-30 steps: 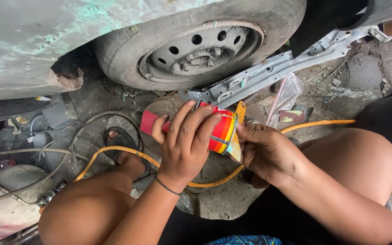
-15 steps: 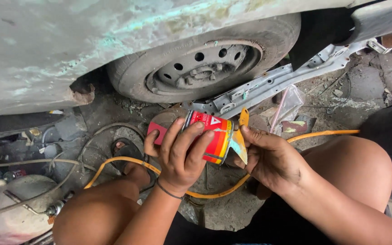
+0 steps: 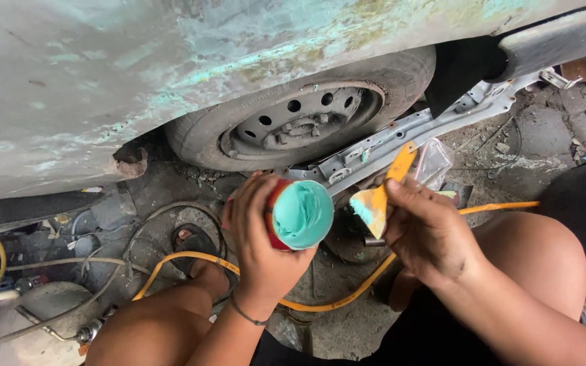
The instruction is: The person applies a light green body filler to the lower side panel of a car using a small yellow scraper and a red mixing board. They then open a can of filler, scoop some onto the scraper, and continue applying it to the vehicle's surface.
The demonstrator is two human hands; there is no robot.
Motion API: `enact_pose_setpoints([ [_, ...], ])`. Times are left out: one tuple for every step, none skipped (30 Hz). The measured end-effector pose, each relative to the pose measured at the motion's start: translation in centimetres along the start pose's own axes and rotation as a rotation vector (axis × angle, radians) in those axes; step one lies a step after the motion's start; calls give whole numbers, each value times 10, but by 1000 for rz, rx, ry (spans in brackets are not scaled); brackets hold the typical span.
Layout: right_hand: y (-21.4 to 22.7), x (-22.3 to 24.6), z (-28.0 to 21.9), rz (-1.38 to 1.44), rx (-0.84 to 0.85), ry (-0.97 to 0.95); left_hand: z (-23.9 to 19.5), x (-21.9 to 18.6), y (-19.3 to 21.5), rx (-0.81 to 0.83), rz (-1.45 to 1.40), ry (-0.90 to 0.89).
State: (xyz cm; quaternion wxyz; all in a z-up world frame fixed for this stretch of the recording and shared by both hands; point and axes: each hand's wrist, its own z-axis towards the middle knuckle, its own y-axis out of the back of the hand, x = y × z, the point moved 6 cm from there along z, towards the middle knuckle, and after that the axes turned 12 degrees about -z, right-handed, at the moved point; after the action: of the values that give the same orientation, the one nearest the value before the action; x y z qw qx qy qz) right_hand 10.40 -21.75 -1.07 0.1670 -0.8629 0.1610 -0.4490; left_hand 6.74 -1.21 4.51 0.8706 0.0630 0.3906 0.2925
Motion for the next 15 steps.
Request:
enact_pose_setpoints([
  [8,1,3,-26,-9,70,-1,7,0,28,-127,114],
  [17,2,6,-52,-17,140,-2,13,-1,56,-255,228],
  [12,7,4,-52,-17,141,-1,14,1,56,-254,227],
  [8,15,1,-65,-16,180,-2,16,1,82,-299,269],
  [4,22,-2,-78,-15,219,-2,18,2,109,-344,311],
  [-6,29,-7,-79,-15,217,-3,19,4,109,-344,313],
  [-15,37,-13,-88,-21,240,-5,22,5,135,-381,342],
  [-24,45,-18,-99,-26,264,-6,24,6,161,-419,371],
  [-13,39,-14,-100,-26,262,-5,25,7,159,-419,373],
  [-5,34,-10,-79,13,273,-5,24,3,254,-325,331],
  [4,29,-6,-57,51,283,-5,22,0,349,-231,289],
  [7,27,-6,-58,52,282,-2,21,2,348,-231,291],
  [9,32,-8,-176,46,398,0,20,2,396,-253,287],
  [11,35,-12,-296,35,512,1,18,1,446,-277,286],
  [12,40,-15,-298,32,508,1,19,3,448,-280,290],
])
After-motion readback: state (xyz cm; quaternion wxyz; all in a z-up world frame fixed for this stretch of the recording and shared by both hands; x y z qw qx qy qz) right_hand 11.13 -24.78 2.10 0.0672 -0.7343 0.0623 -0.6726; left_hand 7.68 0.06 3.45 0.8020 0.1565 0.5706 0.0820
